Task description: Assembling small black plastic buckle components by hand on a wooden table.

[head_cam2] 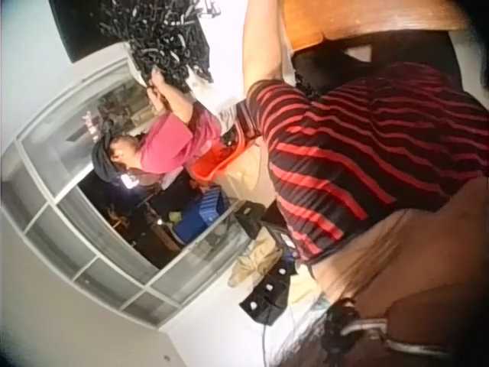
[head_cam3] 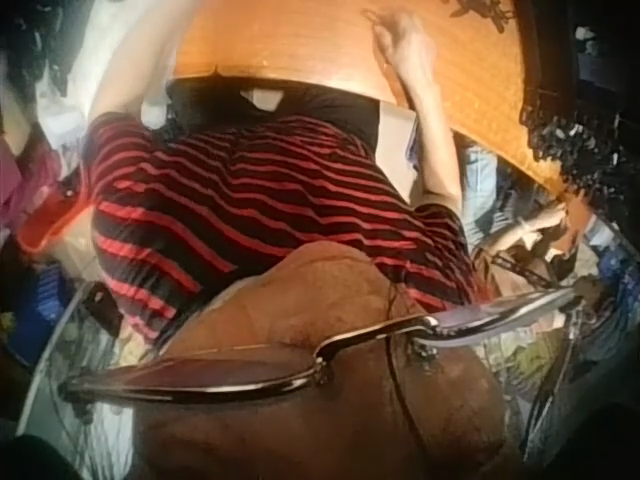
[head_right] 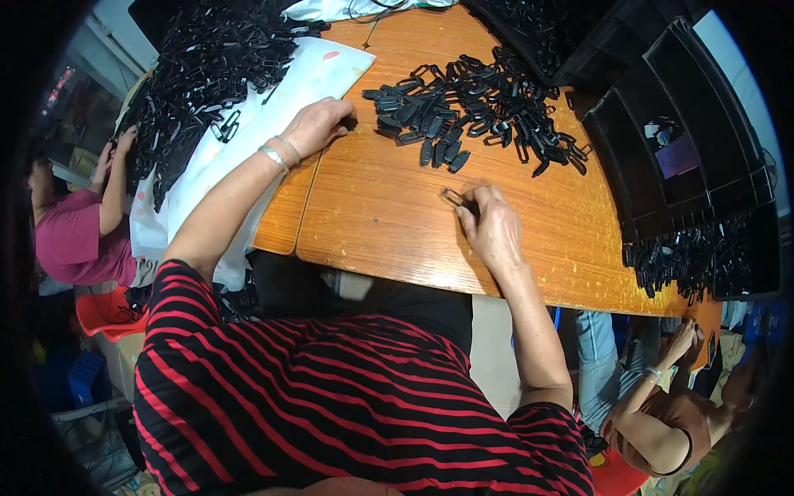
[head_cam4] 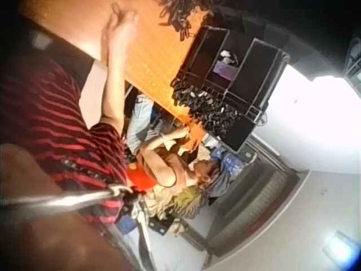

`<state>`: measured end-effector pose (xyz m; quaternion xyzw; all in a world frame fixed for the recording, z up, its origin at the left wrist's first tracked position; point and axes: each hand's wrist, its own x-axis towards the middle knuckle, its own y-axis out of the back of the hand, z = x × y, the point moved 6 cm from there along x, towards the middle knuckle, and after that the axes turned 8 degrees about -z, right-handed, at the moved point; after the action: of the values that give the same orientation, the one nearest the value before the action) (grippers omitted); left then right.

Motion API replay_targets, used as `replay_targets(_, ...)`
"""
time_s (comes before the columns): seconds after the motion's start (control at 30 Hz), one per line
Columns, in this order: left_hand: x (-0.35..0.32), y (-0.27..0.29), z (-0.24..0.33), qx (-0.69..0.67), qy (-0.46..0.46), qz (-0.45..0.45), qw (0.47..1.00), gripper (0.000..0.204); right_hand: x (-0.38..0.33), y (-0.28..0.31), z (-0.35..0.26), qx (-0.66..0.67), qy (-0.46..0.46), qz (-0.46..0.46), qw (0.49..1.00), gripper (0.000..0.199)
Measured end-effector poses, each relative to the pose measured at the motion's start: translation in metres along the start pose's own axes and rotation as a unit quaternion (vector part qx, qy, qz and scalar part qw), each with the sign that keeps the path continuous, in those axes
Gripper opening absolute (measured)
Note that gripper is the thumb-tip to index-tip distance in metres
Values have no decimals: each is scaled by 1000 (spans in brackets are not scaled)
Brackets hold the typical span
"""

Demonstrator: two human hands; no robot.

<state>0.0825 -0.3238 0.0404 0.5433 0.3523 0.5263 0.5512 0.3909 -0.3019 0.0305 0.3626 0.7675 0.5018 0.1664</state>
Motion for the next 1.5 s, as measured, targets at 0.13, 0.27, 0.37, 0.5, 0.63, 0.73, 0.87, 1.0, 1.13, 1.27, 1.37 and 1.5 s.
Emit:
replay_targets(0.13, -23, -11, -8, -259, 185, 35, 948, 33, 7, -10, -11, 105, 16, 14, 994, 19)
replay_targets(0.27, -43, -28, 15, -646, 239, 122, 714, 33, 21, -15, -47, 202, 8, 22, 979, 18)
replay_targets(0.37, -47, -25, 46, -707, 212, 136, 661, 31, 27, -15, -66, 307, 26, 73, 949, 19)
replay_targets(0.5, -49, -16, 81, -744, 173, 161, 625, 30, 31, -13, -83, 375, 62, 112, 918, 18)
replay_targets(0.63, -51, -8, 91, -721, 158, 150, 658, 30, 34, -13, -87, 365, 87, 133, 917, 19)
replay_targets(0.73, -50, -4, 96, -717, 129, 145, 670, 31, 33, -9, -92, 329, 102, 133, 929, 20)
replay_targets(0.87, -52, -4, 98, -698, 114, 143, 692, 33, 32, -11, -91, 329, 109, 128, 929, 20)
replay_targets(1.0, -55, -8, 100, -699, 123, 145, 689, 33, 32, -12, -91, 295, 129, 138, 937, 20)
replay_targets(1.13, -59, -17, 106, -685, 133, 136, 703, 35, 28, -18, -90, 294, 122, 135, 938, 22)
replay_targets(1.27, -66, -26, 117, -665, 145, 149, 717, 31, 21, -31, -96, 203, 149, 164, 954, 30)
replay_targets(1.37, -68, -27, 118, -687, 141, 154, 696, 25, 17, -32, -95, 238, 81, 156, 955, 44)
replay_targets(1.5, -61, -26, 122, -662, 75, 180, 723, 23, 16, -48, -101, 286, 128, 87, 946, 47)
